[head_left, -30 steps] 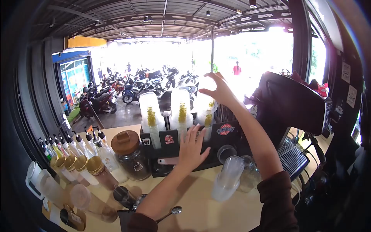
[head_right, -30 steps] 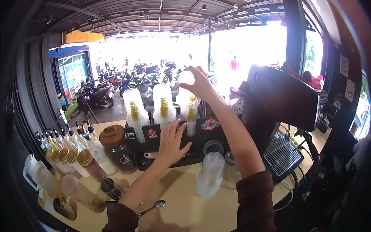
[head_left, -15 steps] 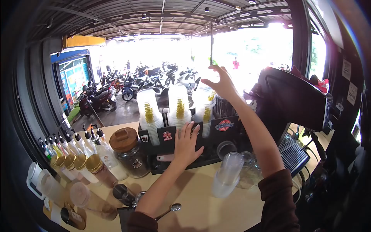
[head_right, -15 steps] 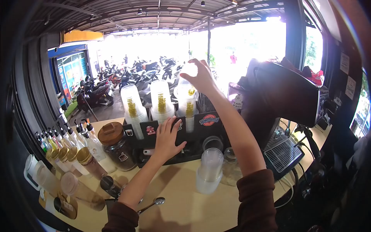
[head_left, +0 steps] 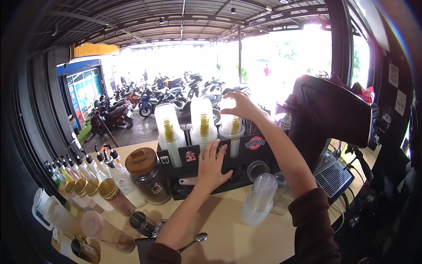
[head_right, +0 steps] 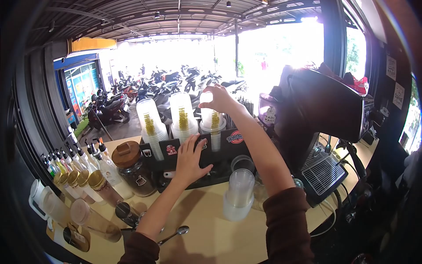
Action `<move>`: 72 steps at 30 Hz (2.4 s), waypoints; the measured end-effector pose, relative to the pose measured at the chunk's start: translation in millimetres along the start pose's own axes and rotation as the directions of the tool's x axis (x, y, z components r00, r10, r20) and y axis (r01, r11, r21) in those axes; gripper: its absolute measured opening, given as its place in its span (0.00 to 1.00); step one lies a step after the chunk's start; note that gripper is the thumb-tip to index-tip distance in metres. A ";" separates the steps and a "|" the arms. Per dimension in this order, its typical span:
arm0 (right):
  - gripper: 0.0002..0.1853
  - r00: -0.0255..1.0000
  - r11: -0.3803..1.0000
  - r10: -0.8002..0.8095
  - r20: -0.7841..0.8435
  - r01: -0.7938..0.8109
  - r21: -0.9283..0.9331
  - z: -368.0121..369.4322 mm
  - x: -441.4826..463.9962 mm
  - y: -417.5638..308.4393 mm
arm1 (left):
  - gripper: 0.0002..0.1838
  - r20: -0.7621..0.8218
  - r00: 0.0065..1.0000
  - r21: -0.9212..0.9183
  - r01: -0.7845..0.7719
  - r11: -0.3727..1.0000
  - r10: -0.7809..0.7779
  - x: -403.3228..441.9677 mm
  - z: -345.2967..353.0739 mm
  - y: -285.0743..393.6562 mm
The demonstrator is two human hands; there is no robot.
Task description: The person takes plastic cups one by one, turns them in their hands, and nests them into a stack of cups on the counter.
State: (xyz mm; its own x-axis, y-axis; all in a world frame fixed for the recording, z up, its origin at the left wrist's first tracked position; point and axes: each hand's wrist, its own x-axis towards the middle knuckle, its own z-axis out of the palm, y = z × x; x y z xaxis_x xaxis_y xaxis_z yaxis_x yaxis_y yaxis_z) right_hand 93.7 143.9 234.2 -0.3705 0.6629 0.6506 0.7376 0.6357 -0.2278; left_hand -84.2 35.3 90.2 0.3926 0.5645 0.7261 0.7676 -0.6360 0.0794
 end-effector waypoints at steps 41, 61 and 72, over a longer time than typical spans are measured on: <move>0.28 0.891 0.929 0.275 -0.362 -0.148 0.340 -40.6 -248.5 -89.1 | 0.54 0.216 0.976 -0.728 0.165 0.666 -0.005 -79.2 13.1 79.9; 0.57 0.908 0.715 0.409 0.085 -0.378 0.588 33.9 -322.8 -74.1 | 0.46 0.246 0.932 -0.907 0.318 0.277 -0.265 -116.4 78.9 114.5; 0.53 0.896 0.744 0.442 -0.039 -0.342 0.575 29.1 -314.9 -79.0 | 0.47 0.297 0.920 -0.872 0.371 0.319 -0.255 -114.5 71.4 115.6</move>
State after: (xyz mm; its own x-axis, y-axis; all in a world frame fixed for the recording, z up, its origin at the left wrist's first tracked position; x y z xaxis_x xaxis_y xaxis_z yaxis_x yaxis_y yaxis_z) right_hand 135.6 -103.6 26.2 0.0164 0.8595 0.5108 0.3505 0.4735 -0.8080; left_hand -4.3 -65.3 -32.4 0.3159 0.8382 0.4446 -0.0513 -0.4528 0.8901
